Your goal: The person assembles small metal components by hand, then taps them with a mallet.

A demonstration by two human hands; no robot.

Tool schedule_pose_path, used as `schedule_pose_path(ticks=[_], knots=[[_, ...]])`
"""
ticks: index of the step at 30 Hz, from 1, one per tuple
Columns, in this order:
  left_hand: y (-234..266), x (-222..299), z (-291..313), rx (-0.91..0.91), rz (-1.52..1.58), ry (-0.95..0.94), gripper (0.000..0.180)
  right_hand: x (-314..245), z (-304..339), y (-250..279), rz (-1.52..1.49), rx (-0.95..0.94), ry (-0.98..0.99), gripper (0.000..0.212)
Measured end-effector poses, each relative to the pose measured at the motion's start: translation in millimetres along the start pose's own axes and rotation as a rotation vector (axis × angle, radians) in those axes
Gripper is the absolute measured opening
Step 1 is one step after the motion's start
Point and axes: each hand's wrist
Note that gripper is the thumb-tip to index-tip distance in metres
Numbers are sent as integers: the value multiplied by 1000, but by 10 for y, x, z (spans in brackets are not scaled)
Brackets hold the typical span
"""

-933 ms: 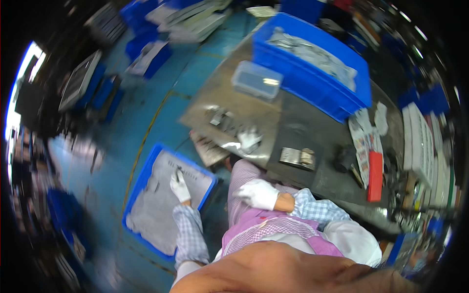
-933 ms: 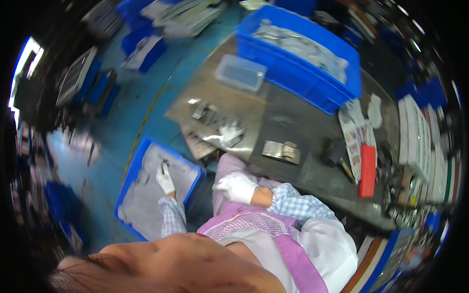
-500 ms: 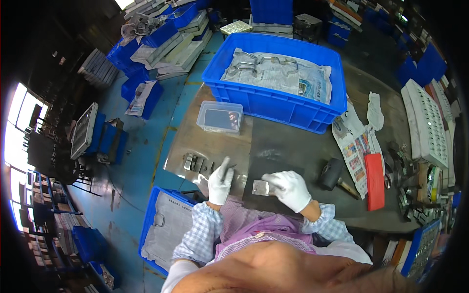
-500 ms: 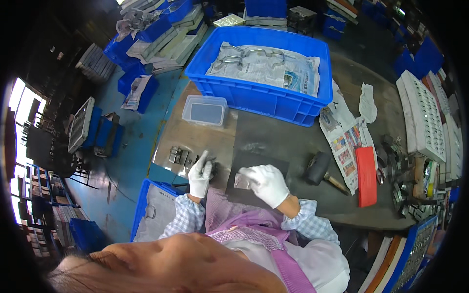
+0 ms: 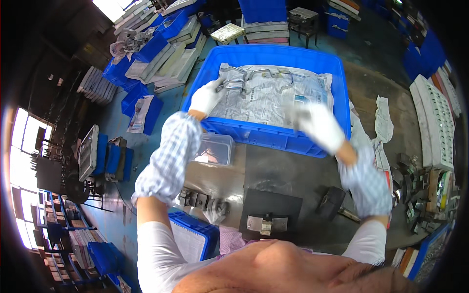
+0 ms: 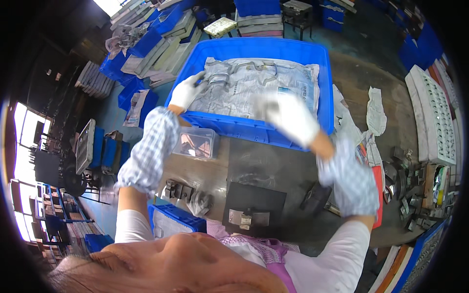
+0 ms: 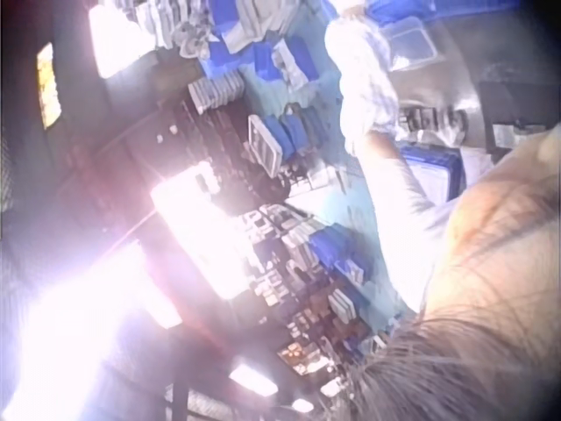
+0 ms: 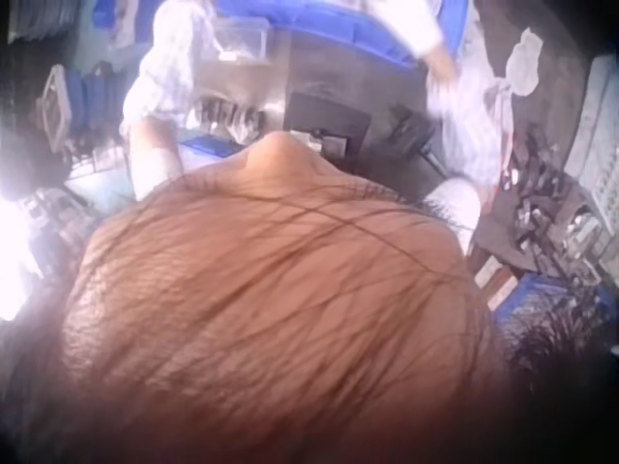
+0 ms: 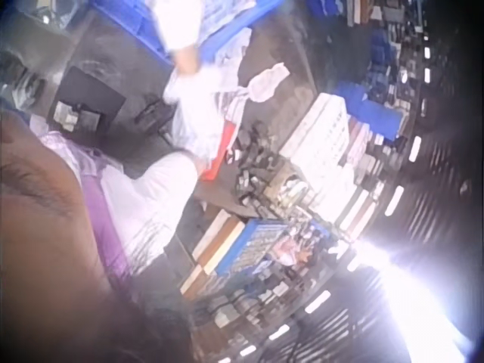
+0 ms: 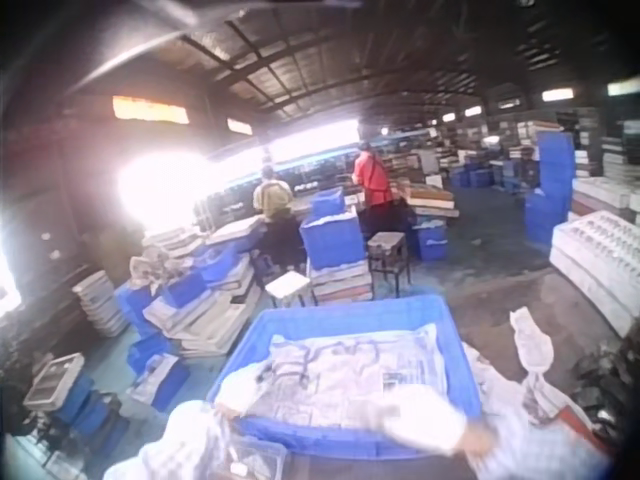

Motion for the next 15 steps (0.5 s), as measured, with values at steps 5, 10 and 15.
schedule_pose_path(ticks=[5,10,15], knots=[[-1006,200,-943,-270,-224,3,69,1999,-1169,191,728,-196,-438,51],[-1540,262,-1356,-329,-256,124,65,2491,-1462,-119,734,-283,-646,58],[-1699,-99,-1627,-205,-449,74,54,2648,-1772,-510,820,-181,-675,40]])
Point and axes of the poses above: each hand's wrist, its own z-axis away from the middle knuckle, its own y-axis out of the back of the hand, x = y × z, and after that the axes turned 14 degrees about y, right-handed
